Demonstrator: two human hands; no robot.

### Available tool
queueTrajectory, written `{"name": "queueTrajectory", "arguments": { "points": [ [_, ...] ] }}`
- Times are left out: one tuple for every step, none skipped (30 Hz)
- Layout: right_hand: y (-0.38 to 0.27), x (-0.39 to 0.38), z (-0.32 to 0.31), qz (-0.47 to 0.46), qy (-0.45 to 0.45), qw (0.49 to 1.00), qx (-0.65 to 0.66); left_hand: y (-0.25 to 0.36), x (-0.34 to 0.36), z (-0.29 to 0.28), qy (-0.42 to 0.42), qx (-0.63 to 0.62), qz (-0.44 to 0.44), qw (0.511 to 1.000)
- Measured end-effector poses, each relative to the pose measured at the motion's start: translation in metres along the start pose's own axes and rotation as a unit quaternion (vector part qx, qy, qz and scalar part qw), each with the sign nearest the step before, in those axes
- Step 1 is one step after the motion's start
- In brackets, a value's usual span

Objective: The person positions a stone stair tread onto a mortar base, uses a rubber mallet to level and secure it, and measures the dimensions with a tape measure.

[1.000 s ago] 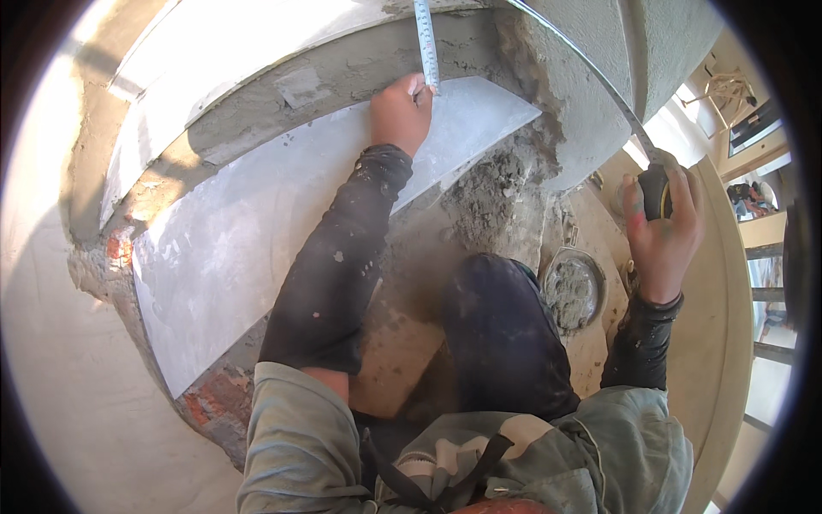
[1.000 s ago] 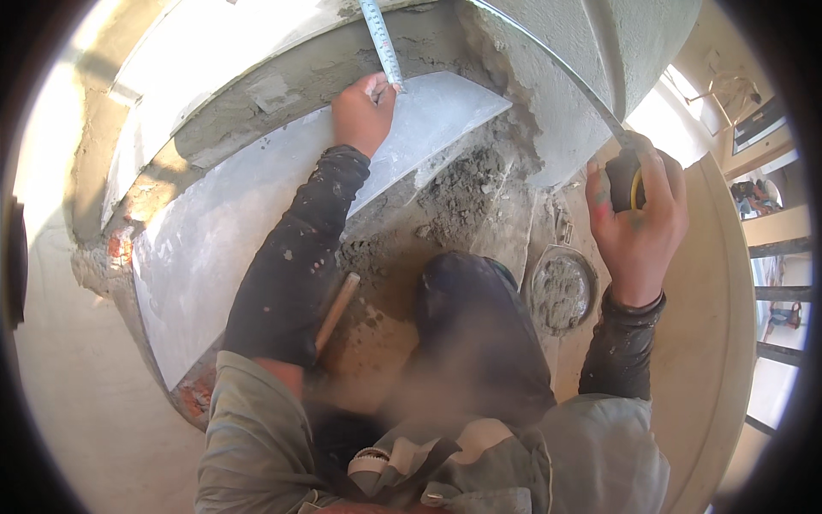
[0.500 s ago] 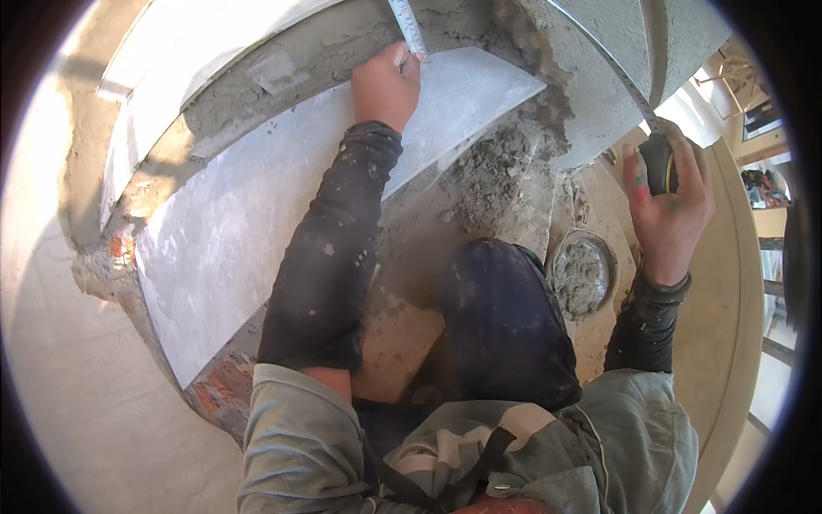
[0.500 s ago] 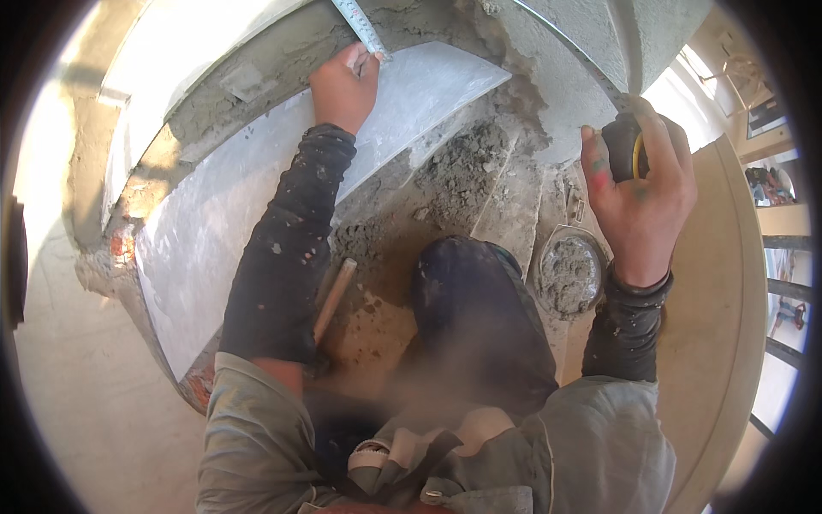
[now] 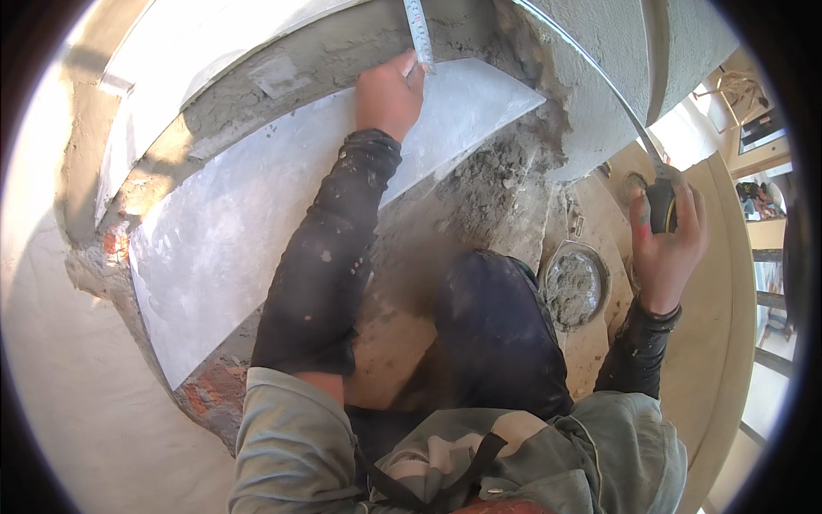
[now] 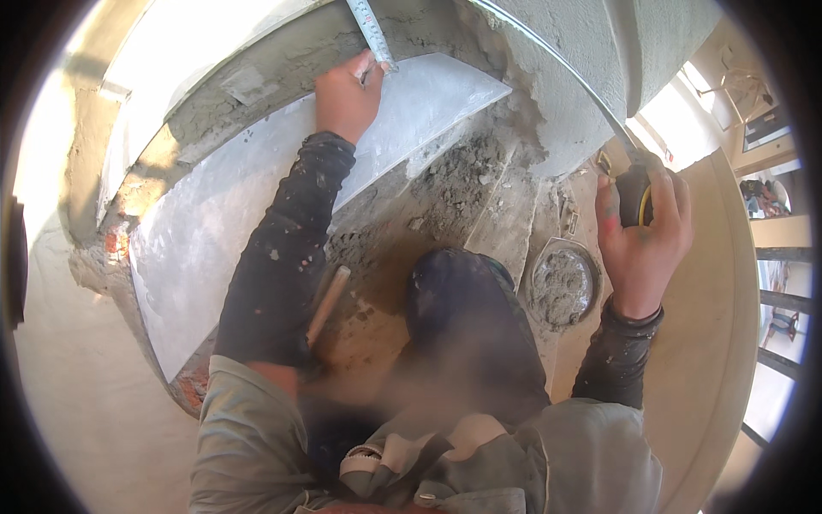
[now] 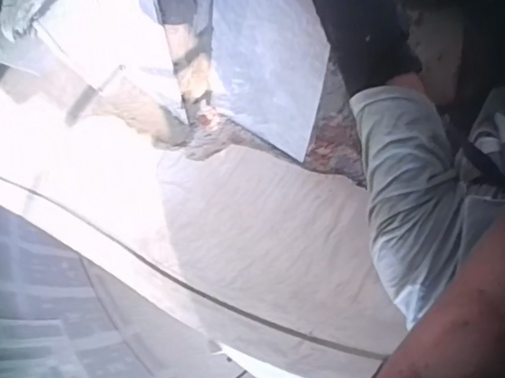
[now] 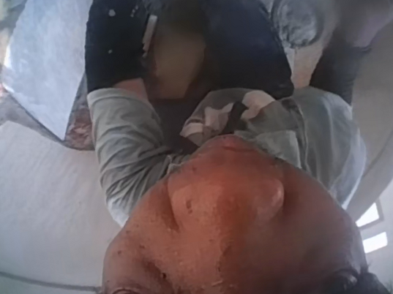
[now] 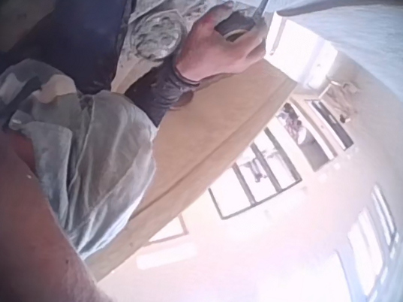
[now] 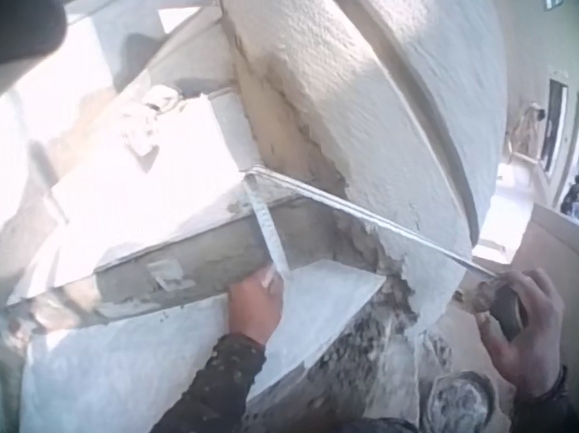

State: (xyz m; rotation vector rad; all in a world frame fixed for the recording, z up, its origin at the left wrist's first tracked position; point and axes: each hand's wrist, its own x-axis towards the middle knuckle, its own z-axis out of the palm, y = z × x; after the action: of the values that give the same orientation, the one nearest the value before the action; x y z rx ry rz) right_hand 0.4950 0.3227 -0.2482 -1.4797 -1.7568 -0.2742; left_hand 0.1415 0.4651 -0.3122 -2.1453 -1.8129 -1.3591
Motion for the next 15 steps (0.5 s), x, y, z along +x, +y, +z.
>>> {"name": "queueTrajectory", "arguments": {
  "points": [
    [0.001,-0.001,-0.002,0.001,-0.003,1.0,-0.008,0.002,0.0,0.001,-0.009,-0.01,-0.006,1.0],
    [0.002,-0.002,-0.003,0.001,-0.005,1.0,-0.016,0.003,0.001,0.002,-0.015,-0.01,-0.003,1.0],
    [0.003,-0.002,-0.005,0.002,-0.008,1.0,-0.024,0.005,0.003,0.004,-0.021,-0.011,0.001,1.0],
    [0.003,-0.002,-0.005,0.002,-0.007,1.0,-0.016,0.004,0.004,0.006,-0.026,-0.01,0.005,1.0],
    [0.003,-0.003,-0.005,0.004,-0.006,1.0,-0.014,0.003,0.005,0.007,-0.023,-0.015,0.004,1.0],
    [0.003,-0.005,-0.004,0.006,-0.005,1.0,-0.013,0.002,0.005,0.007,-0.02,-0.02,0.004,1.0],
    [0.003,-0.006,-0.003,0.01,-0.005,1.0,-0.012,0.001,0.006,0.008,-0.019,-0.025,0.003,1.0],
    [0.004,-0.006,-0.004,0.013,-0.017,1.0,-0.014,0.001,0.007,0.008,-0.016,-0.024,0.011,1.0],
    [0.005,-0.005,-0.005,0.014,-0.019,1.0,-0.014,0.001,0.008,0.008,-0.013,-0.022,0.019,0.999],
    [0.008,-0.006,-0.005,0.016,-0.022,1.0,-0.015,0.003,0.008,0.009,-0.011,-0.02,0.026,0.999],
    [0.01,-0.006,-0.004,0.017,-0.026,0.999,-0.015,0.005,0.008,0.009,-0.019,-0.023,0.009,1.0],
    [0.012,-0.007,-0.004,0.018,-0.026,0.999,-0.018,0.007,0.008,0.01,-0.027,-0.026,-0.008,0.999],
    [0.013,-0.008,-0.003,0.018,-0.026,0.999,-0.02,0.01,0.008,0.009,-0.034,-0.03,-0.026,0.999],
    [0.015,-0.009,-0.003,0.018,-0.026,0.999,-0.023,0.012,0.008,0.008,-0.041,-0.029,-0.033,0.998],
    [0.016,-0.009,-0.003,0.015,-0.022,0.999,-0.023,0.014,0.008,0.007,-0.047,-0.03,-0.041,0.998]
  ]
}}
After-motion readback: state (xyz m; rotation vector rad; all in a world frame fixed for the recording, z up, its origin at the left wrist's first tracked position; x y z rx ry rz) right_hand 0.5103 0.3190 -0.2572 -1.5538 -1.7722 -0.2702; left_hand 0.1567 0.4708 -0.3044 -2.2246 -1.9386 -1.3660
